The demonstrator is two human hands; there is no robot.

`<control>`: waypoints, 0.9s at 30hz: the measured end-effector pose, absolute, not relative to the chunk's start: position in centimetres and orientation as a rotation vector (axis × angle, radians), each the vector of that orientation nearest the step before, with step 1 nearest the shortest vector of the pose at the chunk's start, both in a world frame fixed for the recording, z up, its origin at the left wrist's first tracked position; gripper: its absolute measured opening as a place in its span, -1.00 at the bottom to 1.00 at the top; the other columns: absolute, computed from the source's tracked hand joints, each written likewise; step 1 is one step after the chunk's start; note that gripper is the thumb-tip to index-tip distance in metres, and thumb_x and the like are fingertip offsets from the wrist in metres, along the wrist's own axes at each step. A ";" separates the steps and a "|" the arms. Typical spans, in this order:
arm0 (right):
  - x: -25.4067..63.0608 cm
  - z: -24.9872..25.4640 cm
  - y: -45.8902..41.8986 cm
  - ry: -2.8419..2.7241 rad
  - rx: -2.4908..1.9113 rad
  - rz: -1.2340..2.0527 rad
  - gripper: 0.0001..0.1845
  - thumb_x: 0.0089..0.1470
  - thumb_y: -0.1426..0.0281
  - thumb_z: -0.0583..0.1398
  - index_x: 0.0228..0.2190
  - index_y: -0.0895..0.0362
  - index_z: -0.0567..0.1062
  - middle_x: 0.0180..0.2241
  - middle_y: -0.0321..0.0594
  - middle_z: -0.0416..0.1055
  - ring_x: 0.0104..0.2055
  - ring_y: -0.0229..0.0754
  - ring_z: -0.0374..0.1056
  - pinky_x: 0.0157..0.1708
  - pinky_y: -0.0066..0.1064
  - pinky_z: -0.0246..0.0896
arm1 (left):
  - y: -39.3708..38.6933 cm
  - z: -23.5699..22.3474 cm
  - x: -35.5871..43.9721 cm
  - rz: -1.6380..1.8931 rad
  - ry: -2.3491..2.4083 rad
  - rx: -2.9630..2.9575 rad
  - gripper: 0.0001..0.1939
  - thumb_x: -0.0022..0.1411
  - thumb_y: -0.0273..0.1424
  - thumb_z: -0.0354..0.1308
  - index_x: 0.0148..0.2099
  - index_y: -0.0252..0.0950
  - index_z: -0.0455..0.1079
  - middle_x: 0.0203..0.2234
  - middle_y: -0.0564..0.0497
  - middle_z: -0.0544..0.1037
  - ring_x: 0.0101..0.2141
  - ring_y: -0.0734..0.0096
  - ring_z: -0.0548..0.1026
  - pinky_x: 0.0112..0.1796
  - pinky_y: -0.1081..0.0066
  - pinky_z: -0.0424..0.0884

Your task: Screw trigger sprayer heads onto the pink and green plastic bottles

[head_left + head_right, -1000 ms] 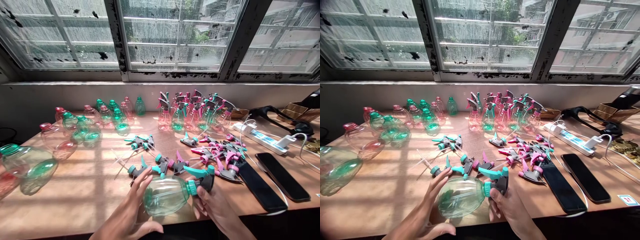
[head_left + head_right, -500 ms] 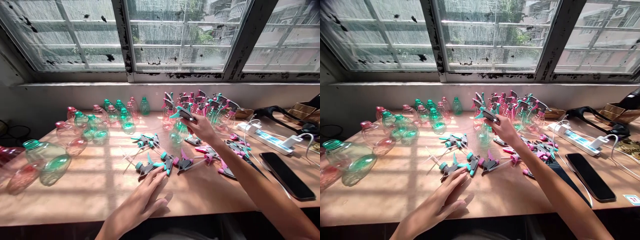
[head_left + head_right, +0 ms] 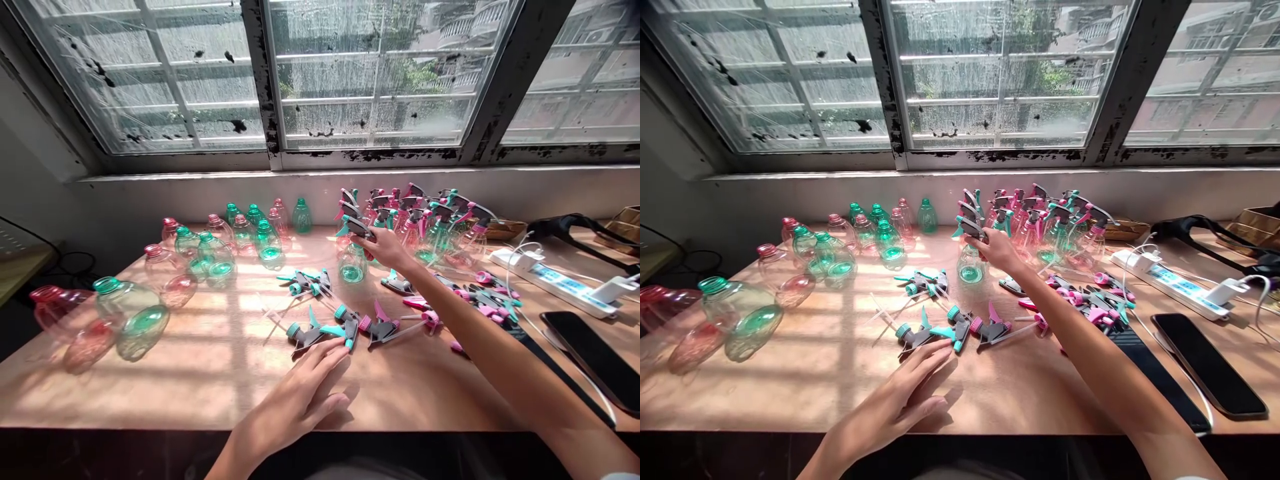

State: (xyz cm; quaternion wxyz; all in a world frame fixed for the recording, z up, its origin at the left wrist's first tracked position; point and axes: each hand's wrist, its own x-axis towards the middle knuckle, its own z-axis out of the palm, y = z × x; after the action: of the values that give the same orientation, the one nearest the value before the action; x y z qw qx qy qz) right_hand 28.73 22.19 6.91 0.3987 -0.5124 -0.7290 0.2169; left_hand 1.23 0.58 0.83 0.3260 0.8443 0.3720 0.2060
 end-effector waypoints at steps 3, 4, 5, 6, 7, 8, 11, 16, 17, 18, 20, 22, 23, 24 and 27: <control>29.0 6.9 22.1 -1.862 -1.312 0.537 -0.54 0.22 -0.06 0.32 -0.34 0.07 0.47 -0.57 -0.32 0.51 -0.55 -0.13 0.47 -0.52 -0.40 0.26 | 0.3 0.6 1.2 0.587 0.962 2.168 -0.38 0.49 -0.33 0.22 0.49 0.05 0.18 0.48 -0.04 0.28 0.44 0.00 0.26 0.39 0.02 0.29; 29.2 6.9 21.9 -1.866 -1.318 0.532 -0.56 0.22 -0.04 0.34 -0.25 0.09 0.48 -0.54 -0.30 0.53 -0.53 -0.12 0.48 -0.52 -0.40 0.28 | 0.1 0.6 1.0 0.621 0.958 2.135 -0.35 0.48 -0.34 0.24 0.50 0.07 0.17 0.48 -0.03 0.28 0.45 -0.01 0.25 0.40 0.00 0.28; 29.4 7.0 21.6 -1.869 -1.322 0.523 -0.54 0.22 -0.02 0.35 -0.15 0.11 0.48 -0.50 -0.28 0.55 -0.51 -0.10 0.50 -0.51 -0.38 0.31 | 0.0 0.6 0.9 0.657 0.959 2.096 -0.33 0.46 -0.35 0.26 0.50 0.09 0.16 0.48 -0.02 0.28 0.45 -0.02 0.24 0.40 -0.02 0.27; 29.7 7.1 21.2 -1.871 -1.326 0.512 -0.49 0.23 -0.01 0.34 -0.05 0.13 0.47 -0.46 -0.25 0.58 -0.49 -0.08 0.52 -0.49 -0.36 0.34 | -0.1 0.7 0.7 0.691 0.965 2.060 -0.31 0.45 -0.35 0.27 0.51 0.11 0.15 0.48 -0.01 0.29 0.45 -0.03 0.24 0.40 -0.03 0.27; 30.2 7.3 20.7 -1.871 -1.329 0.497 -0.43 0.24 -0.02 0.33 0.04 0.15 0.44 -0.40 -0.20 0.60 -0.44 -0.05 0.54 -0.44 -0.33 0.38 | -0.2 0.9 0.4 0.731 0.982 2.031 -0.31 0.46 -0.34 0.27 0.51 0.12 0.15 0.47 -0.01 0.31 0.44 -0.03 0.26 0.40 -0.03 0.28; 30.7 7.4 20.2 -1.869 -1.328 0.476 -0.38 0.26 -0.03 0.31 0.10 0.17 0.42 -0.32 -0.14 0.63 -0.38 -0.02 0.56 -0.38 -0.28 0.43 | -0.1 1.2 0.0 0.765 1.017 2.020 -0.34 0.47 -0.32 0.25 0.50 0.12 0.16 0.45 -0.03 0.33 0.43 -0.03 0.28 0.39 -0.03 0.29; 33.1 7.1 17.9 -1.820 -1.323 0.364 -0.28 0.25 -0.10 0.27 0.17 0.18 0.40 0.06 0.14 0.54 -0.05 0.14 0.57 -0.12 -0.13 0.51 | 0.6 2.7 -2.0 0.971 1.262 2.058 -0.51 0.54 -0.20 0.11 0.44 -0.01 0.25 0.43 -0.13 0.34 0.40 -0.03 0.32 0.32 0.02 0.37; 38.1 4.1 12.2 -1.704 -1.491 0.302 -0.16 0.18 -0.24 0.22 0.19 0.14 0.42 0.39 0.26 0.15 0.31 0.38 0.33 0.05 0.03 0.54 | 1.9 5.7 -8.5 1.085 1.948 1.910 -0.37 0.48 0.00 0.11 0.43 -0.19 0.22 0.35 -0.26 0.38 0.23 -0.28 0.50 0.10 -0.07 0.55; 38.8 3.3 10.8 -1.737 -1.526 0.303 -0.18 0.19 -0.23 0.22 0.20 0.11 0.42 0.41 0.24 0.15 0.35 0.41 0.29 0.12 0.09 0.50 | 2.0 6.2 -10.0 1.123 2.040 1.885 -0.33 0.47 0.00 0.12 0.44 -0.25 0.20 0.38 -0.29 0.31 0.26 -0.37 0.45 0.14 -0.13 0.51; 39.3 2.5 9.3 -1.803 -1.557 0.292 -0.21 0.20 -0.22 0.23 0.20 0.07 0.44 0.43 0.20 0.14 0.40 0.44 0.22 0.20 0.15 0.42 | 2.0 6.7 -11.4 1.188 2.132 1.865 -0.31 0.46 -0.01 0.14 0.44 -0.29 0.19 0.42 -0.31 0.24 0.32 -0.42 0.35 0.20 -0.17 0.43; 39.4 1.0 6.5 -1.866 -1.544 0.292 -0.30 0.26 -0.17 0.20 0.21 -0.01 0.43 0.45 0.12 0.14 0.45 0.44 0.13 0.29 0.26 0.28 | 1.9 7.5 -13.9 1.307 2.275 1.854 -0.35 0.47 -0.06 0.13 0.41 -0.35 0.22 0.42 -0.26 0.25 0.40 -0.33 0.23 0.36 -0.14 0.24; 38.6 -0.3 3.9 -1.846 -1.477 0.273 -0.39 0.30 -0.12 0.19 0.21 -0.06 0.43 0.44 0.07 0.17 0.47 0.41 0.10 0.33 0.32 0.19 | 1.9 8.0 -15.8 1.385 2.398 1.835 -0.31 0.46 -0.05 0.15 0.39 -0.46 0.26 0.39 -0.27 0.30 0.40 -0.29 0.25 0.38 -0.06 0.21; 38.0 -1.0 2.9 -1.839 -1.455 0.269 -0.44 0.31 -0.08 0.20 0.19 -0.07 0.44 0.44 0.05 0.16 0.47 0.38 0.10 0.35 0.34 0.16 | 2.0 8.3 -16.7 1.431 2.466 1.825 -0.25 0.45 -0.03 0.16 0.40 -0.54 0.23 0.40 -0.31 0.27 0.42 -0.31 0.20 0.42 -0.04 0.13; 37.4 -1.6 2.0 -1.791 -1.439 0.237 -0.49 0.33 -0.04 0.19 0.16 -0.07 0.46 0.43 0.04 0.17 0.47 0.38 0.10 0.34 0.35 0.16 | 2.1 8.7 -17.5 1.467 2.526 1.824 -0.19 0.45 -0.02 0.16 0.42 -0.60 0.19 0.42 -0.33 0.23 0.44 -0.31 0.13 0.45 0.00 0.03; 36.0 -3.4 0.5 -1.692 -1.385 0.157 -0.62 0.35 0.07 0.20 0.08 -0.03 0.50 0.39 0.07 0.20 0.42 0.35 0.18 0.28 0.33 0.27 | 2.9 10.2 -20.2 1.464 2.627 1.829 -0.09 0.47 0.04 0.12 0.44 -0.71 0.09 0.45 -0.39 0.16 0.44 -0.33 0.12 0.46 0.04 0.01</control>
State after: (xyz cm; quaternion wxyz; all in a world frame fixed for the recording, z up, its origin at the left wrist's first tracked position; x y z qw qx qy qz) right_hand 35.99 0.47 -3.40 0.4570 -0.5620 -0.6865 0.0636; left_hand -20.25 2.93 10.22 -0.1880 0.5104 0.7330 0.4084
